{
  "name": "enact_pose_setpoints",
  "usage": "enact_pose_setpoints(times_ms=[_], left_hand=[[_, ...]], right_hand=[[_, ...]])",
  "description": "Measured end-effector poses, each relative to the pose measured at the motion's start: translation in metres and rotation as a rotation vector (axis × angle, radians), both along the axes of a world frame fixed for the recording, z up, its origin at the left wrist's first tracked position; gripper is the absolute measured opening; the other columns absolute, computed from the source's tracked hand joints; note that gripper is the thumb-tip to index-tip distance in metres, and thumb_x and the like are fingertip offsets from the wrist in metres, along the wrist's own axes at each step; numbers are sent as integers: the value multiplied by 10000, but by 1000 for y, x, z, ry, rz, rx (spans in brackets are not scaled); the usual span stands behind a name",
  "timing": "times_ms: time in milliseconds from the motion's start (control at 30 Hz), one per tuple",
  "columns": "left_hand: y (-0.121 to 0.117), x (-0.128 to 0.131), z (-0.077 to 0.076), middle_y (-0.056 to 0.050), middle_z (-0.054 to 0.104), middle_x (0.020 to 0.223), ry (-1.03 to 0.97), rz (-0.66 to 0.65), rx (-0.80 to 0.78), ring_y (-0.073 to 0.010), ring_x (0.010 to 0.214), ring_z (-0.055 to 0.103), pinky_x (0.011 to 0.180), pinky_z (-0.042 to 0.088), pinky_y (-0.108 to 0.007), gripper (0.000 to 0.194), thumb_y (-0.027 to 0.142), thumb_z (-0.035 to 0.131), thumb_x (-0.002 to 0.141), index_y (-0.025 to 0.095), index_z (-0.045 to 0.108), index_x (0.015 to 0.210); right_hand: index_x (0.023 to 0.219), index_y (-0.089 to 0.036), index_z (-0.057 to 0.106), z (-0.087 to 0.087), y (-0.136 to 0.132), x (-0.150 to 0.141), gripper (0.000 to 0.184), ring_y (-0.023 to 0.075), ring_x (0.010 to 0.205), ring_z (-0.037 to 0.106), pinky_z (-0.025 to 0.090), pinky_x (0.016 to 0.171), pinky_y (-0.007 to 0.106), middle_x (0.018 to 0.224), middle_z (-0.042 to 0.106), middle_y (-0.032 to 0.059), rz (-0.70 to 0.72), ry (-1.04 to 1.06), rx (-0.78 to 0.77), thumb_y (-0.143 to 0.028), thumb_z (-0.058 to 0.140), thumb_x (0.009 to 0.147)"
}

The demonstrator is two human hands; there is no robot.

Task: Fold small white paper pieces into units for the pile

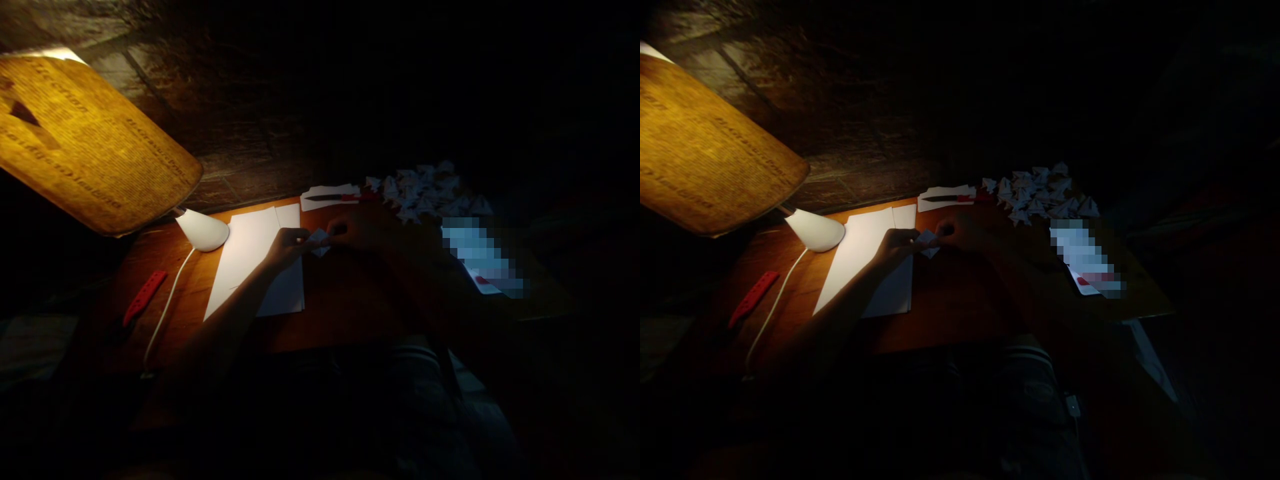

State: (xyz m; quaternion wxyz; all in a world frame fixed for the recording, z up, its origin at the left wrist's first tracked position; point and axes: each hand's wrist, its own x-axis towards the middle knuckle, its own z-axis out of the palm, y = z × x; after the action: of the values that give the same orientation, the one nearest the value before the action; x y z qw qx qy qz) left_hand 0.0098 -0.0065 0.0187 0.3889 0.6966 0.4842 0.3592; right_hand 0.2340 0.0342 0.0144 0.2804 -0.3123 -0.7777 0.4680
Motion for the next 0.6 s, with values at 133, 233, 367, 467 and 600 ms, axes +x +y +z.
enact_pose_setpoints(times_ms=[133, 233, 367, 467, 600], left_hand=[[2, 0, -4, 1, 535, 595, -60, 57, 8, -124, 591, 459, 541, 298, -254, 520, 635, 847, 727, 170, 643, 617], [4, 0, -6, -17, 608, 645, -144, 57, 12, -136, 612, 526, 570, 366, -255, 503, 646, 832, 752, 169, 682, 692], [6, 0, -7, -23, 642, 642, -191, 75, 8, -140, 602, 557, 564, 401, -254, 479, 621, 855, 742, 170, 698, 712], [7, 0, -6, -24, 635, 602, -200, 90, -19, -134, 569, 557, 544, 404, -250, 489, 606, 882, 711, 168, 673, 654], [5, 0, -4, -18, 608, 559, -218, 96, -70, -115, 520, 534, 508, 371, -234, 505, 578, 899, 698, 171, 617, 596]], right_hand=[[731, -190, 651, -1, 0, 1, 316, 138, 671, 505, 388, 629, 275, 718, 608, -15, -70, 7, 15, -470, 785, 789], [821, -196, 669, -3, -1, 0, 221, 171, 763, 601, 476, 699, 296, 821, 682, 12, -106, 54, -1, -386, 779, 792], [988, -201, 667, -7, 2, -2, 243, 212, 949, 694, 564, 853, 353, 1045, 755, 65, -128, 130, -1, -235, 756, 765], [1016, -201, 654, -9, 5, -1, 274, 219, 995, 701, 577, 883, 369, 1101, 757, 83, -129, 136, -22, -196, 732, 754], [918, -206, 648, -9, 6, 0, 178, 210, 928, 690, 561, 855, 351, 997, 744, 54, -103, 130, -38, -224, 720, 756]])
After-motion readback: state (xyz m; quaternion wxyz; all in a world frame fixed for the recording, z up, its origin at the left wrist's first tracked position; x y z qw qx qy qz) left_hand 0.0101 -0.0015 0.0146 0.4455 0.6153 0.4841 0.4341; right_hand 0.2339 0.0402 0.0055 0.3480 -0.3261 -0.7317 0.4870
